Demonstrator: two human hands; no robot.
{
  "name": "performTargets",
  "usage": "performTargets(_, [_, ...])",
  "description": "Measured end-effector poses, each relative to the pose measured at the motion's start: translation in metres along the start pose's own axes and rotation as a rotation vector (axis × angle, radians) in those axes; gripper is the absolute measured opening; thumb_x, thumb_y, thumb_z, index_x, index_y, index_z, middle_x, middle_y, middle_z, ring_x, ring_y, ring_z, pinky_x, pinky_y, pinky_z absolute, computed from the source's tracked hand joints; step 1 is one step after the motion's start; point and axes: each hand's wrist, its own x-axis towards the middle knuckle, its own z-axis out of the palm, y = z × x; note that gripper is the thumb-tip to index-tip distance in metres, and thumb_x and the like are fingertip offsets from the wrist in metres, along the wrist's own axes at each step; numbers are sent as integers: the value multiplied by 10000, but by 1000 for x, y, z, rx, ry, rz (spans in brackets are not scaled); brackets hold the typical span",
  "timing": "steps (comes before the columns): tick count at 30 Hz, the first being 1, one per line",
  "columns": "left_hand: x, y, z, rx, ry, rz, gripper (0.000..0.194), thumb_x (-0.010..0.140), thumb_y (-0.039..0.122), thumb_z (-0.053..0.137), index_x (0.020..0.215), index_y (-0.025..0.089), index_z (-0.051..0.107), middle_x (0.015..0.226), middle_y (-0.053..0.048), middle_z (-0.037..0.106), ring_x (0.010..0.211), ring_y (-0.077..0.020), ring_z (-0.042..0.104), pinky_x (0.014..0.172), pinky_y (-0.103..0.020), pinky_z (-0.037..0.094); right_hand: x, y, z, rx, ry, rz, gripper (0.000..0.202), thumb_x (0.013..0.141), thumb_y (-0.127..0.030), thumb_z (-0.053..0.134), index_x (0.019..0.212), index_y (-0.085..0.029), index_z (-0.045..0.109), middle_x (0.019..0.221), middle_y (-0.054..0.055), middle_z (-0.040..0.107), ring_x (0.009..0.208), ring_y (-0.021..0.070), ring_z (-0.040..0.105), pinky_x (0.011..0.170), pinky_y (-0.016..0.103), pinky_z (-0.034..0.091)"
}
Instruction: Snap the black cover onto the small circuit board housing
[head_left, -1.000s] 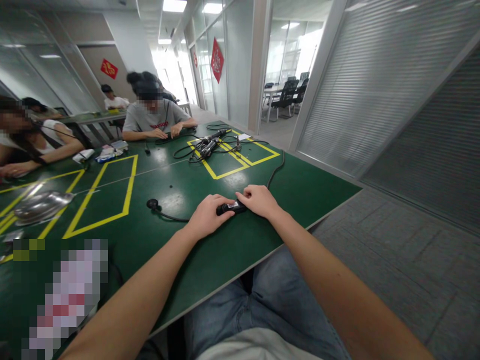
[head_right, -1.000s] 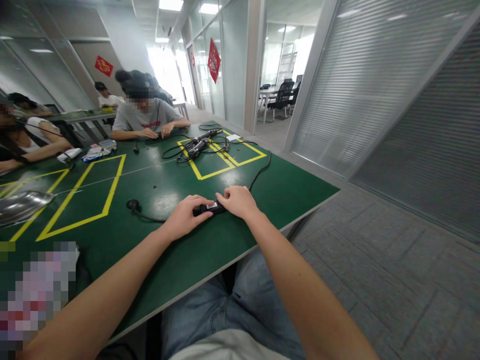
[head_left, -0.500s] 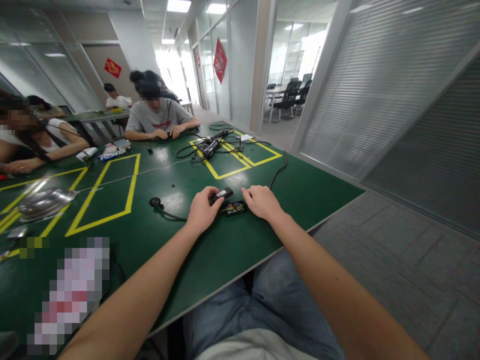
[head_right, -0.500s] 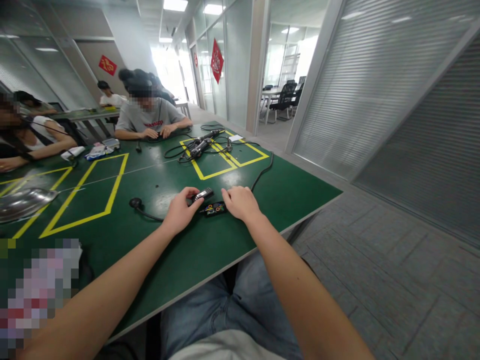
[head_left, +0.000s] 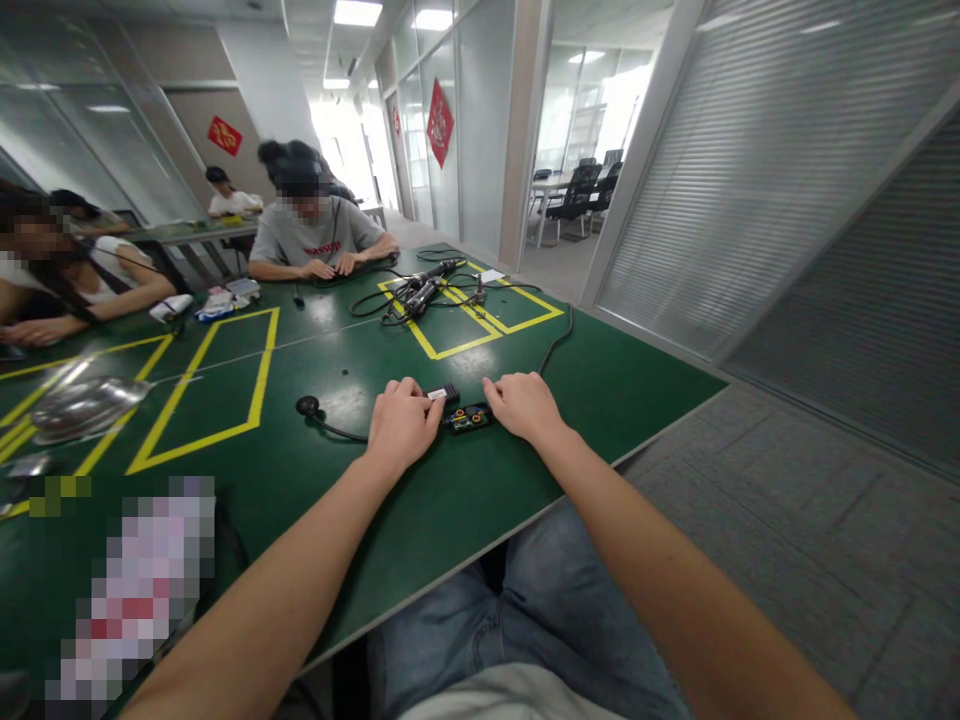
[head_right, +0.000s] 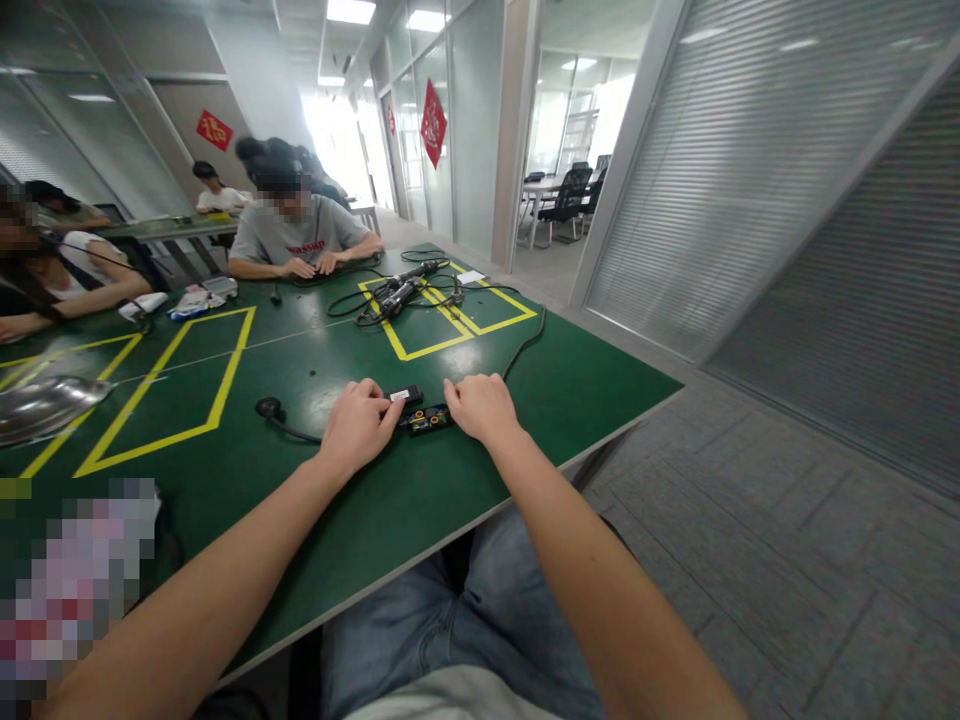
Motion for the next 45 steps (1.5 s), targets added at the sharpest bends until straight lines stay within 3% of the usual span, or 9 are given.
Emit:
performTargets(4, [0,4,-2,57,-34,12,518,1101,438,507,762,232,840,939,-132,683,980,-319,587,846,-482,512,-1,-2,-2,-12,10,13,569,1177,-367,378,966,-164,866,1040,162,843,992,278,764,897,379,445])
performTargets(13, [2,7,-7,9,7,-26,525,1101,404,496,744,225,836,901,-119,671,936,-302,589,842,-470,519,-3,0,-7,8,61,38,558,1176,-327,368,967,-167,859,1068,159,827,1033,279,752,888,375,435])
performTargets(21, [3,11,-10,67,-150,-52,507,1101,397,518,767,200,844,948,-123,693,953,-290,599,886,-441,523,-1,-1,-6,22,1,55,567,1177,-382,398,946,-166,869,1026,160,843,986,271,766,869,341,447])
performTargets(40, [3,10,-8,14,-110,-98,542,1060,464,601,587,226,718,909,-118,677,959,-304,619,831,-435,541,3,1,-1,20,-18,46,535,1134,-472,482,870,-187,849,955,152,834,991,292,746,871,376,427])
performTargets(43, [2,9,-6,-16,-39,-133,420,1010,464,700,664,227,708,977,-110,690,1006,-310,636,869,-438,561,4,1,1,27,-23,42,536,1131,-483,485,853,-190,836,945,148,831,990,291,743,865,377,427])
performTargets(45, [3,6,-3,-73,48,-155,226,948,420,794,843,225,749,1124,-111,715,1105,-321,651,958,-449,571,5,1,1,38,-22,48,528,1131,-488,488,859,-195,832,962,141,829,1009,292,738,865,376,428])
